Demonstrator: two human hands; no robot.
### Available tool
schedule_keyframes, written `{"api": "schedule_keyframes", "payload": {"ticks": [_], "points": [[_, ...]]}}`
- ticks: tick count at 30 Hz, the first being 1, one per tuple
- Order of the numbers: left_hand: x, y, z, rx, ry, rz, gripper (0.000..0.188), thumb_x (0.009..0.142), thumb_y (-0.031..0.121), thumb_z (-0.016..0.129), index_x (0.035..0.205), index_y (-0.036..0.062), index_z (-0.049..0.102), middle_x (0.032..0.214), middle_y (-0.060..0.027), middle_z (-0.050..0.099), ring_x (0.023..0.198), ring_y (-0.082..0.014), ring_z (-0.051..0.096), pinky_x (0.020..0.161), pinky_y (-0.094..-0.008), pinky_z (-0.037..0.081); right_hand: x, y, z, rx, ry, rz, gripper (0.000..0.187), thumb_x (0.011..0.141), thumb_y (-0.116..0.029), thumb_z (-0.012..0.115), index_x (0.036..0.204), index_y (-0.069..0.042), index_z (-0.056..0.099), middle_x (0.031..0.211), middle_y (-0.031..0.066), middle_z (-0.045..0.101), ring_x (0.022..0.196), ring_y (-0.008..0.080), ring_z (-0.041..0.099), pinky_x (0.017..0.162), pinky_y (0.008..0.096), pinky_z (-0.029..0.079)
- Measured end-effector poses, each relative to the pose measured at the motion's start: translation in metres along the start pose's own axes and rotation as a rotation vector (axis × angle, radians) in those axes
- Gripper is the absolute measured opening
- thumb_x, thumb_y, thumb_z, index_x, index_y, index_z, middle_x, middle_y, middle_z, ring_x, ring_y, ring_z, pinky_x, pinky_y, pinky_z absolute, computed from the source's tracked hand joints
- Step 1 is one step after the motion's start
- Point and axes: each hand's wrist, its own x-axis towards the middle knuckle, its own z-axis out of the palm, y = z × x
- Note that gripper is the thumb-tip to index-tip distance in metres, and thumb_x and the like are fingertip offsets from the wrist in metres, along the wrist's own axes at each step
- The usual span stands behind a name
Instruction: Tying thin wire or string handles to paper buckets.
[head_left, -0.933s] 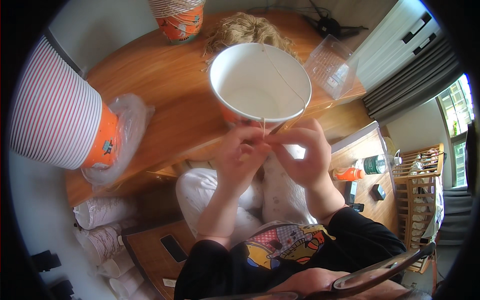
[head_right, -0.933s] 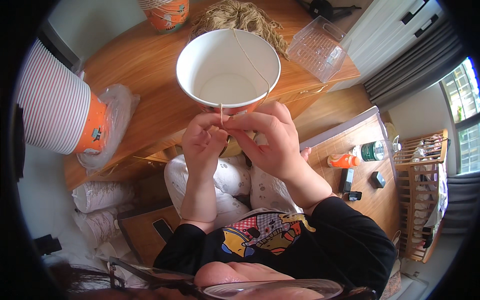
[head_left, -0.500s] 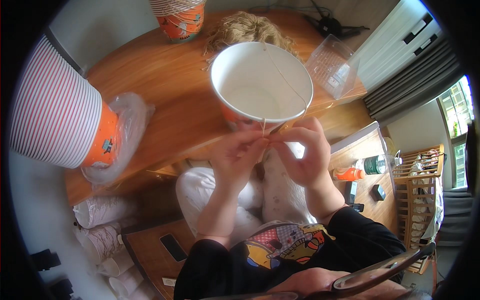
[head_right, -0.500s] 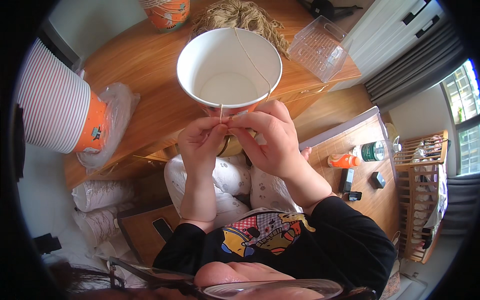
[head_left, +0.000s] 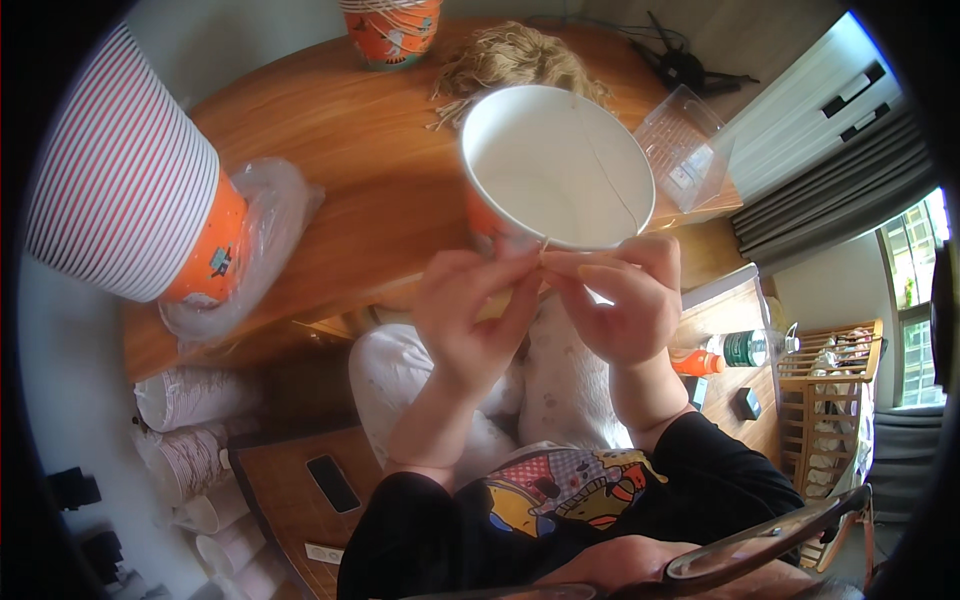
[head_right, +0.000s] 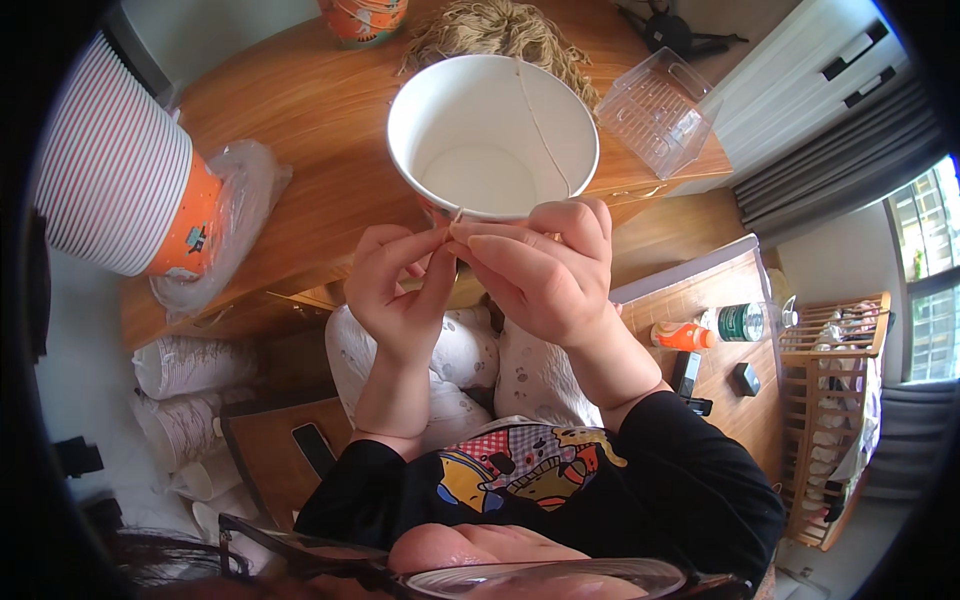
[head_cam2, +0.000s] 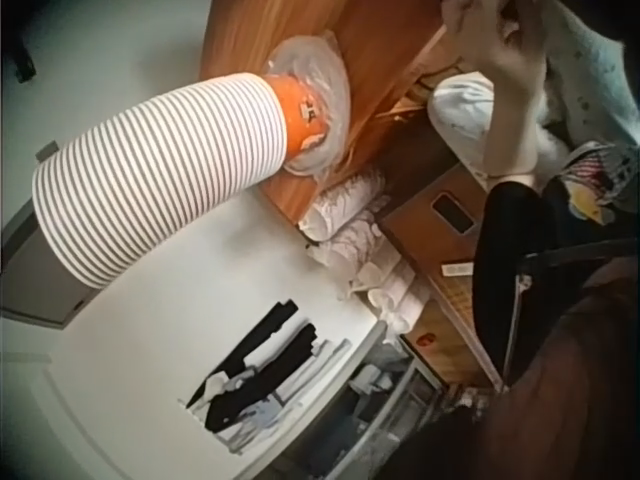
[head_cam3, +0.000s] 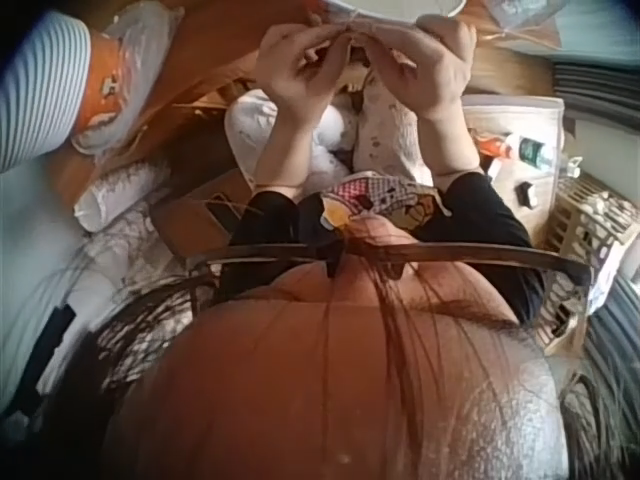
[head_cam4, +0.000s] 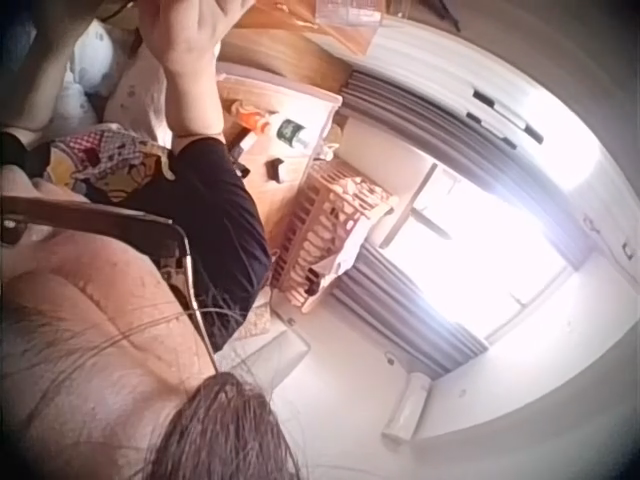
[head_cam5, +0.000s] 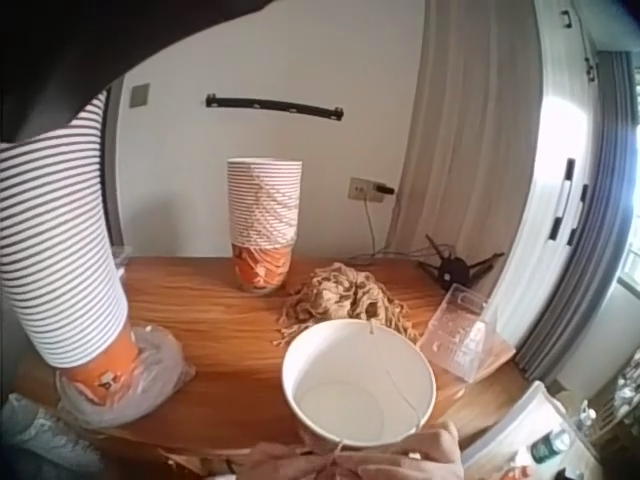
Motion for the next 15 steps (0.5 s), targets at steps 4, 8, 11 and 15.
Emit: {"api": "schedule_keyframes", "payload": {"ticks": [4, 8, 11, 15], "points": [[0.007, 0.0, -0.004, 0.189, 0.052, 0.198, 0.027, 0.065, 0.001, 0.076, 0.089, 0.0102, 0.071, 0.082, -0.0006, 0.07, 0.069, -0.0186, 0.059, 0.063, -0.028, 0.046, 0.009, 0.0, 0.002, -0.033, -0.004, -0.076, 0.038, 0.069, -0.011, 0.077, 0.103, -0.014, 0.059, 0.091, -0.0067, 0.071, 0.074, 0.0123, 0.051, 0.069, 0.0259, 0.036], [0.009, -0.005, -0.003, 0.257, 0.131, 0.332, 0.024, 0.064, 0.002, 0.075, 0.086, 0.0101, 0.07, 0.081, -0.0016, 0.069, 0.069, -0.0186, 0.06, 0.066, -0.0288, 0.046, 0.018, 0.004, 0.007, -0.003, 0.046, -0.147, 0.036, 0.069, -0.013, 0.076, 0.102, -0.014, 0.061, 0.09, -0.0073, 0.071, 0.074, 0.0126, 0.052, 0.069, 0.0265, 0.035], [0.011, -0.004, -0.004, 0.264, 0.145, 0.345, 0.022, 0.064, 0.001, 0.075, 0.083, 0.0099, 0.068, 0.08, -0.0017, 0.069, 0.068, -0.0186, 0.06, 0.066, -0.0293, 0.046, 0.024, 0.003, 0.006, 0.003, -0.027, -0.168, 0.034, 0.069, -0.014, 0.075, 0.1, -0.014, 0.062, 0.089, -0.007, 0.07, 0.076, 0.0132, 0.053, 0.07, 0.0272, 0.035], [0.014, 0.002, -0.007, 0.217, 0.111, 0.274, 0.017, 0.067, -0.001, 0.071, 0.081, 0.0066, 0.067, 0.077, -0.0023, 0.067, 0.071, -0.0201, 0.058, 0.063, -0.0294, 0.046, 0.028, -0.002, 0.007, -0.01, -0.057, -0.119, 0.034, 0.068, -0.013, 0.076, 0.099, -0.013, 0.063, 0.089, -0.0061, 0.07, 0.078, 0.0139, 0.054, 0.072, 0.0281, 0.036]]}}
